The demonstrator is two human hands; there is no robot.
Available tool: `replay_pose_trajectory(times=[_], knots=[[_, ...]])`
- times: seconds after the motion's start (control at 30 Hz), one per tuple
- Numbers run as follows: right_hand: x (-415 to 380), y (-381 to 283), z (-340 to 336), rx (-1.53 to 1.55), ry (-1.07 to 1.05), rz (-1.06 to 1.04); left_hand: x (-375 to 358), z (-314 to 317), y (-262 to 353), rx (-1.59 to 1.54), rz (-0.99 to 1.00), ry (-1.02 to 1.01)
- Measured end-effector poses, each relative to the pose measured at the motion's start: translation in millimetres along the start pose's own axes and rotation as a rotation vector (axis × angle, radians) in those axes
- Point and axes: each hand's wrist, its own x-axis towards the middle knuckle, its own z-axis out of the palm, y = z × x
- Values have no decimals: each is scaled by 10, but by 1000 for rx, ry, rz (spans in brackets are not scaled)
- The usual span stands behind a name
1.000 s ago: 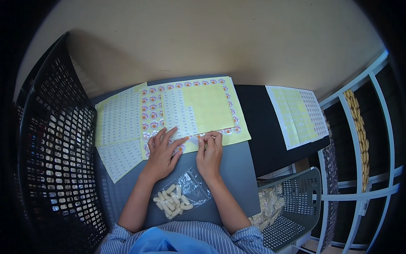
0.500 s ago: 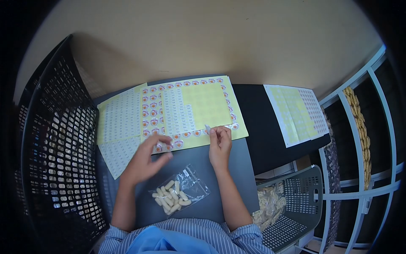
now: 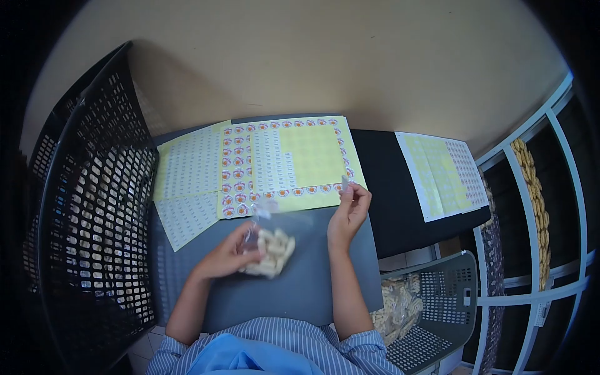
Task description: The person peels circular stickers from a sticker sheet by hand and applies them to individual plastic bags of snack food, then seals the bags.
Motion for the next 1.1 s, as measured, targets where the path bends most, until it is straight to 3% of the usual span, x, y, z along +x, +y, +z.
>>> replay_pose_trajectory(times=[0.03, 0.1, 0.17, 0.23, 0.27, 0.33, 0.4, 0.47, 0.5, 0.7, 0.77, 1.1], knots=[[-10, -18, -1, 3, -4, -1, 72, 19, -19, 0, 2, 4], [-27, -81, 4, -55, -21, -150, 195, 68, -49, -451, 141, 153], [-76, -197, 41, -112, -43, -221, 222, 59, -48, -478, 104, 162], [-158, -302, 88, -304, -228, -547, 230, 44, -90, -632, 57, 162], [-213, -309, 112, -304, -229, -544, 219, 81, -61, -639, 82, 181], [-314, -315, 160, -315, -472, -652, 247, 116, -82, -494, 157, 204], [-378, -346, 199, -329, -534, -661, 249, 105, -120, -351, 231, 227], [-419, -372, 231, -325, -589, -651, 237, 68, -154, -750, 129, 166], [-431, -359, 232, -324, -592, -651, 228, 64, -157, -752, 130, 169], [-440, -337, 250, -270, -556, -539, 219, 113, -157, -500, 247, 237], [-438, -321, 248, -302, -581, -640, 224, 104, -141, -470, 221, 237], [-441, -336, 276, -378, -670, -741, 248, 94, -172, -331, 212, 201]])
